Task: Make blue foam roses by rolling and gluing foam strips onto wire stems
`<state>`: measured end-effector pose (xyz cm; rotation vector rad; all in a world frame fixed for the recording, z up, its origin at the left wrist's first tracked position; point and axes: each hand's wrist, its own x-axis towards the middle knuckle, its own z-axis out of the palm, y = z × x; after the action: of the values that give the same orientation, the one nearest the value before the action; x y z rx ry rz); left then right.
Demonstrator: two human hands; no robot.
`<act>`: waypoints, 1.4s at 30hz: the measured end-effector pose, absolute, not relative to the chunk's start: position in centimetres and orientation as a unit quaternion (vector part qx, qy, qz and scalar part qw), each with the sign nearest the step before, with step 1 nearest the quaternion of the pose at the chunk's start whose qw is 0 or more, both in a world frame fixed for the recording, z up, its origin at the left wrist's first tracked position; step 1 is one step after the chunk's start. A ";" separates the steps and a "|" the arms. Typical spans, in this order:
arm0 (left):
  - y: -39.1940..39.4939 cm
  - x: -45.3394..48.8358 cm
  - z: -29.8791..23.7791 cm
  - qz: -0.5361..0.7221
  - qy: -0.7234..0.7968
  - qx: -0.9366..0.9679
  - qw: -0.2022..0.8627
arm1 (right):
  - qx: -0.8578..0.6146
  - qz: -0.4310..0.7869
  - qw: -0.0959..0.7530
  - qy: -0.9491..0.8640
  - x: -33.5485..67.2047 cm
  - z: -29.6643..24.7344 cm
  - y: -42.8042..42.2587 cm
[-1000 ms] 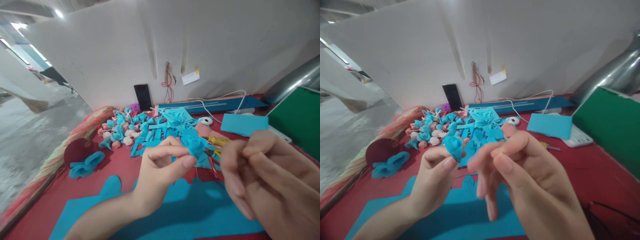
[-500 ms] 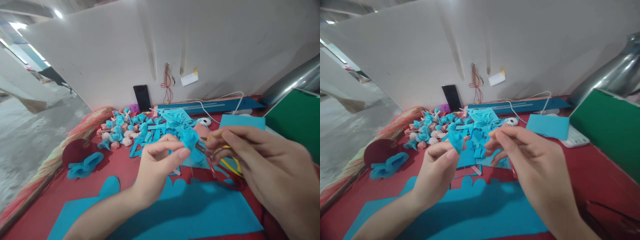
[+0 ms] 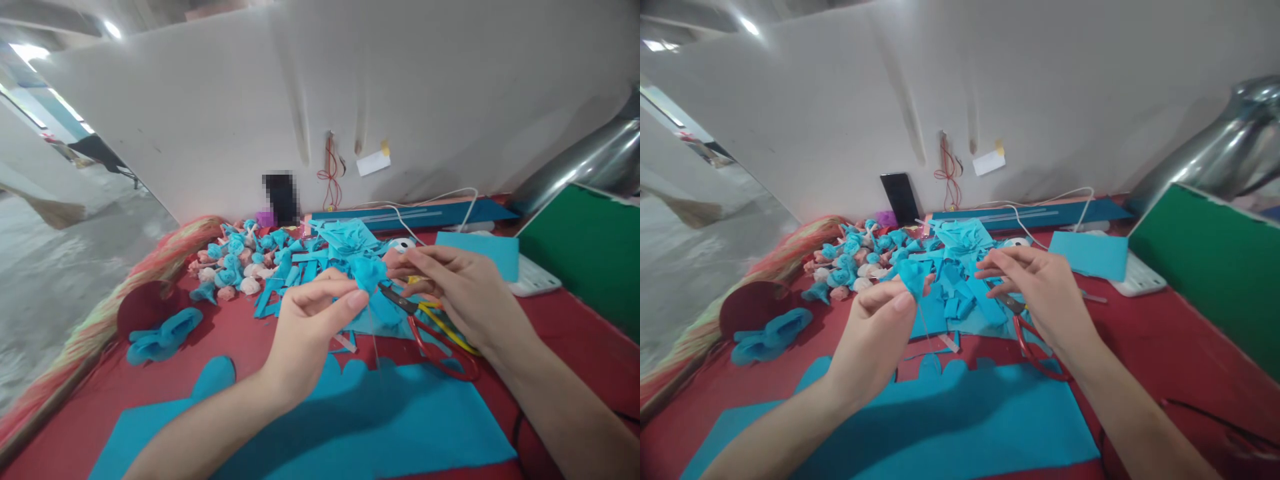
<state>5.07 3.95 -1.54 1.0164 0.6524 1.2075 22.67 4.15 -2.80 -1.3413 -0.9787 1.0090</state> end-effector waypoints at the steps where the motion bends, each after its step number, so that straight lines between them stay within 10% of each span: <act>1: 4.0 5.1 -1.6 0.535 0.286 0.450 0.656 | -0.570 0.433 0.557 -0.420 22.7 -2.9 4.2; 20: 4.0 5.1 -2.0 0.504 0.307 0.449 0.670 | -0.630 0.220 0.474 -0.575 21.5 -4.2 4.6; 42: 3.7 4.8 -2.2 0.502 0.281 0.547 0.608 | -0.490 0.443 0.481 -0.576 19.3 -0.5 -0.5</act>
<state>4.84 3.68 -2.19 1.2646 0.6490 1.1592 19.34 -0.52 -0.49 -1.1941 -1.4056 1.0799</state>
